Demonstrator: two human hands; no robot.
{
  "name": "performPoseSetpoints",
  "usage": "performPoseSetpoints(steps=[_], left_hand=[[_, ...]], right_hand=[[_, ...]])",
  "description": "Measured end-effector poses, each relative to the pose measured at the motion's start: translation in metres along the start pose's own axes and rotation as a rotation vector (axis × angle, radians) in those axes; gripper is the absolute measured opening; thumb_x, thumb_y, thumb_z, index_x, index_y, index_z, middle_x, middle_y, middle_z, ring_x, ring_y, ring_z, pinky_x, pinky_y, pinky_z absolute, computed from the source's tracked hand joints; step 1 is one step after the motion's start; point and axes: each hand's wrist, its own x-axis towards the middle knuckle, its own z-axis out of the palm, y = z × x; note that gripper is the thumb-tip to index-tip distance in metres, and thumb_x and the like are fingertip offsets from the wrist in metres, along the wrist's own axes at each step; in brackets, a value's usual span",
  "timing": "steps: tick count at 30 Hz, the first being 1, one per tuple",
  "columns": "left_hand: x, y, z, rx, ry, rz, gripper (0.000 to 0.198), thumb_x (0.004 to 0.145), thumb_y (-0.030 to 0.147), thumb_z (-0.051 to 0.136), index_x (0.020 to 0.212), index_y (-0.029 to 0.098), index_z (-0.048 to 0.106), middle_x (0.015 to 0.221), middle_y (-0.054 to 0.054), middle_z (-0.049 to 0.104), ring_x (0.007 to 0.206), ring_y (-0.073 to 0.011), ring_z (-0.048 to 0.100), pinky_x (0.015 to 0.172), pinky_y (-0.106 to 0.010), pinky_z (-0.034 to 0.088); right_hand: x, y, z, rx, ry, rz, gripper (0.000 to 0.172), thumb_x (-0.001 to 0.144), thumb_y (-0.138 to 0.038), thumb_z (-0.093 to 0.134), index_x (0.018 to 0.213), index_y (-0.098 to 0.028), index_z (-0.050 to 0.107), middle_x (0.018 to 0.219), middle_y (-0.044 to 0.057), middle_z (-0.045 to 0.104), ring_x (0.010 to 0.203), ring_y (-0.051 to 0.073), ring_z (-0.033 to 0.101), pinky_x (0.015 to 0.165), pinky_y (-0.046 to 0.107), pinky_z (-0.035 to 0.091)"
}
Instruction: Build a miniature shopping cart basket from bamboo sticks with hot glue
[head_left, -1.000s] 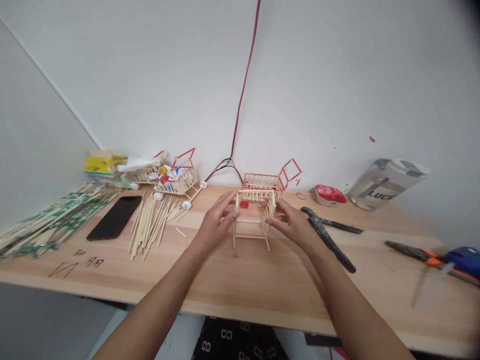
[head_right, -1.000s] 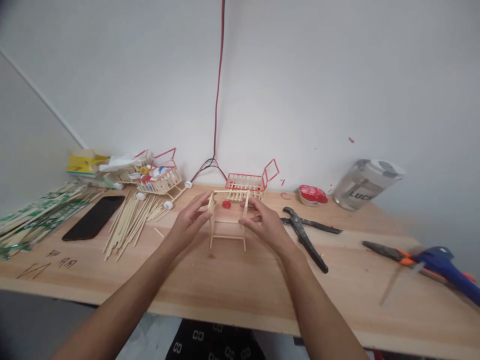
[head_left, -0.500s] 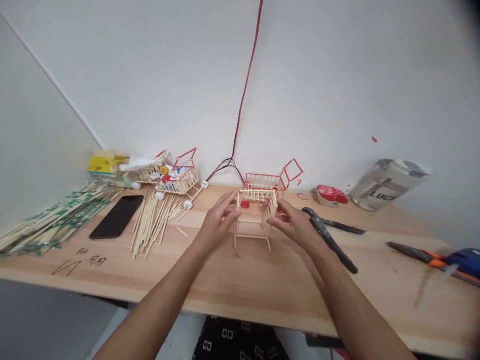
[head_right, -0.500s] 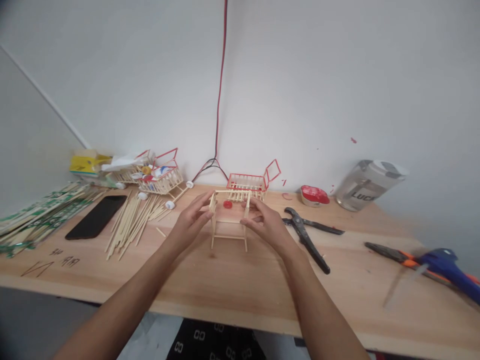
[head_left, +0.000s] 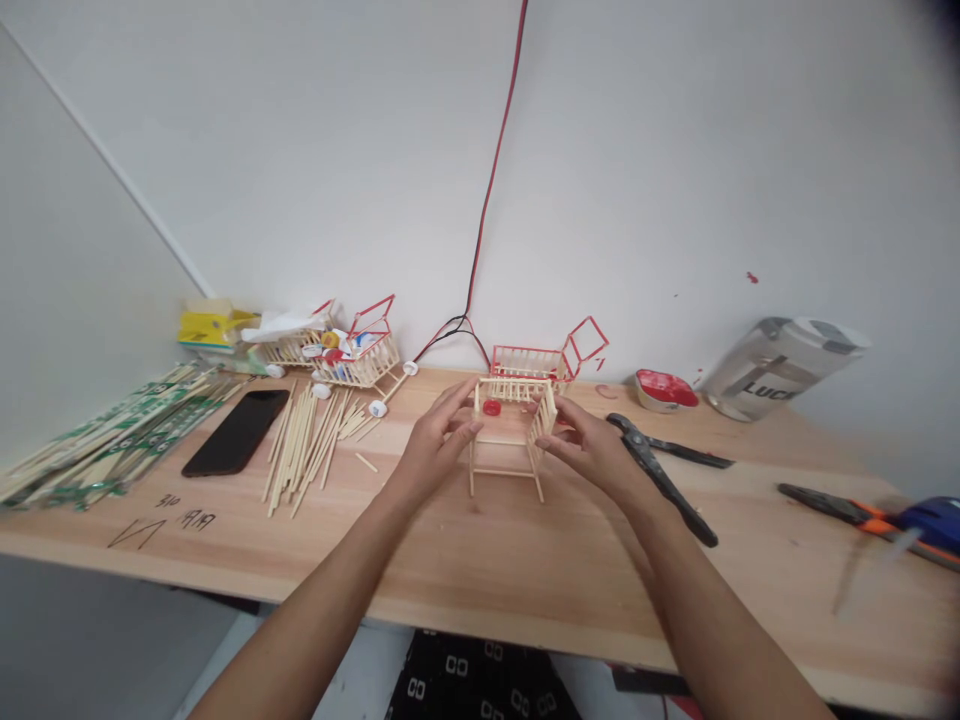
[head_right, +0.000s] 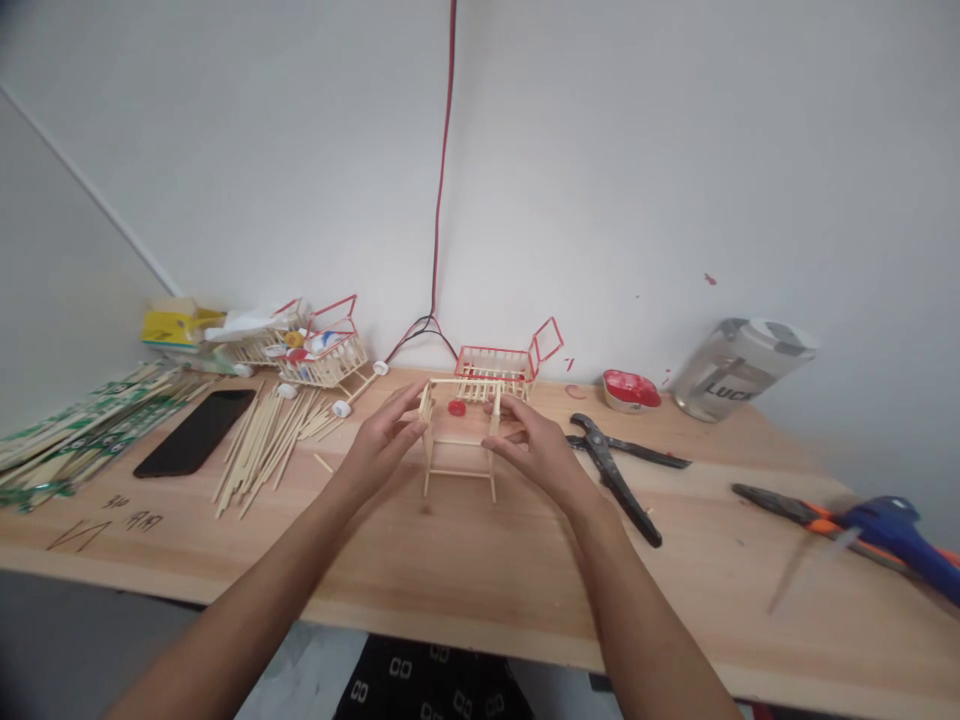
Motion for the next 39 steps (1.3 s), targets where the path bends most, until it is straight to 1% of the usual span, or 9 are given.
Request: performPoseSetpoints(steps=[4, 9, 13, 16, 18, 21, 25, 32, 39], left_hand=[[0.000, -0.001, -0.001, -0.026, 0.009, -0.029, 0.058, 0.093, 0.038, 0.053, 0.147, 0.025, 0.036, 0.148, -0.014, 0.043, 0.124, -0.0248, 0.053, 0.091, -0.034, 0.051], [-0.001, 0.001, -0.001, -0.075, 0.043, -0.020, 0.057, 0.092, 0.041, 0.054, 0.145, 0.024, 0.039, 0.146, -0.014, 0.046, 0.125, -0.0244, 0.052, 0.091, -0.034, 0.052], [0.002, 0.004, -0.009, -0.111, 0.187, 0.001, 0.046, 0.097, 0.042, 0.042, 0.138, 0.023, 0.048, 0.141, -0.013, 0.051, 0.120, -0.0222, 0.056, 0.091, -0.036, 0.053], [0.003, 0.008, -0.028, -0.090, 0.342, -0.027, 0.044, 0.093, 0.037, 0.050, 0.135, 0.022, 0.051, 0.131, -0.012, 0.059, 0.115, -0.0207, 0.059, 0.088, -0.034, 0.054], [-0.001, 0.011, -0.049, -0.024, 0.403, -0.056, 0.041, 0.090, 0.033, 0.055, 0.130, 0.021, 0.055, 0.121, -0.009, 0.065, 0.111, -0.0199, 0.061, 0.086, -0.032, 0.054], [-0.017, 0.014, -0.081, 0.184, 0.429, -0.159, 0.025, 0.086, 0.029, 0.058, 0.105, 0.019, 0.069, 0.104, -0.006, 0.072, 0.099, -0.0194, 0.065, 0.079, -0.030, 0.054], [-0.047, 0.012, -0.095, 0.425, 0.208, -0.263, 0.017, 0.082, 0.029, 0.059, 0.087, 0.017, 0.071, 0.090, -0.006, 0.072, 0.086, -0.0197, 0.066, 0.070, -0.029, 0.050], [-0.056, 0.001, -0.057, 0.902, -0.254, -0.289, 0.012, 0.084, 0.015, 0.051, 0.081, 0.016, 0.063, 0.087, -0.009, 0.064, 0.087, -0.0237, 0.058, 0.076, -0.035, 0.044], [-0.060, 0.007, -0.054, 1.034, -0.308, -0.280, 0.017, 0.082, 0.005, 0.045, 0.084, 0.015, 0.058, 0.081, -0.010, 0.060, 0.078, -0.0233, 0.054, 0.072, -0.034, 0.040]], right_hand=[[-0.001, -0.002, -0.001, 0.005, 0.001, -0.004, 0.049, 0.083, -0.036, 0.062, 0.129, -0.021, 0.054, 0.127, 0.010, 0.063, 0.104, 0.022, 0.065, 0.085, 0.034, 0.055], [-0.002, 0.001, -0.004, 0.006, -0.038, 0.074, 0.060, 0.078, -0.036, 0.066, 0.134, -0.020, 0.053, 0.122, 0.010, 0.066, 0.086, 0.022, 0.070, 0.082, 0.040, 0.057], [-0.004, 0.009, -0.014, -0.008, -0.022, 0.079, 0.063, 0.082, -0.037, 0.061, 0.142, -0.022, 0.046, 0.137, 0.010, 0.057, 0.110, 0.025, 0.064, 0.091, 0.041, 0.053], [-0.006, 0.016, -0.023, 0.016, 0.126, 0.056, 0.052, 0.092, -0.047, 0.047, 0.138, -0.024, 0.051, 0.136, 0.009, 0.057, 0.121, 0.026, 0.057, 0.093, 0.043, 0.052], [-0.006, 0.020, -0.027, 0.082, 0.242, 0.066, 0.050, 0.095, -0.052, 0.039, 0.132, -0.024, 0.056, 0.128, 0.010, 0.062, 0.116, 0.026, 0.060, 0.086, 0.042, 0.056], [-0.006, 0.023, -0.028, 0.184, 0.413, 0.059, 0.048, 0.095, -0.055, 0.038, 0.120, -0.023, 0.063, 0.112, 0.010, 0.067, 0.101, 0.023, 0.064, 0.075, 0.037, 0.057], [-0.004, 0.022, -0.026, 0.246, 0.538, 0.022, 0.044, 0.094, -0.054, 0.041, 0.107, -0.022, 0.068, 0.095, 0.008, 0.066, 0.086, 0.019, 0.064, 0.065, 0.031, 0.055], [-0.003, 0.018, -0.022, 0.237, 0.508, 0.026, 0.043, 0.094, -0.054, 0.040, 0.103, -0.022, 0.067, 0.092, 0.008, 0.066, 0.079, 0.018, 0.064, 0.059, 0.029, 0.053], [-0.003, 0.018, -0.023, 0.172, 0.551, 0.005, 0.047, 0.096, -0.053, 0.035, 0.104, -0.019, 0.065, 0.091, 0.007, 0.066, 0.079, 0.016, 0.064, 0.061, 0.027, 0.054]])
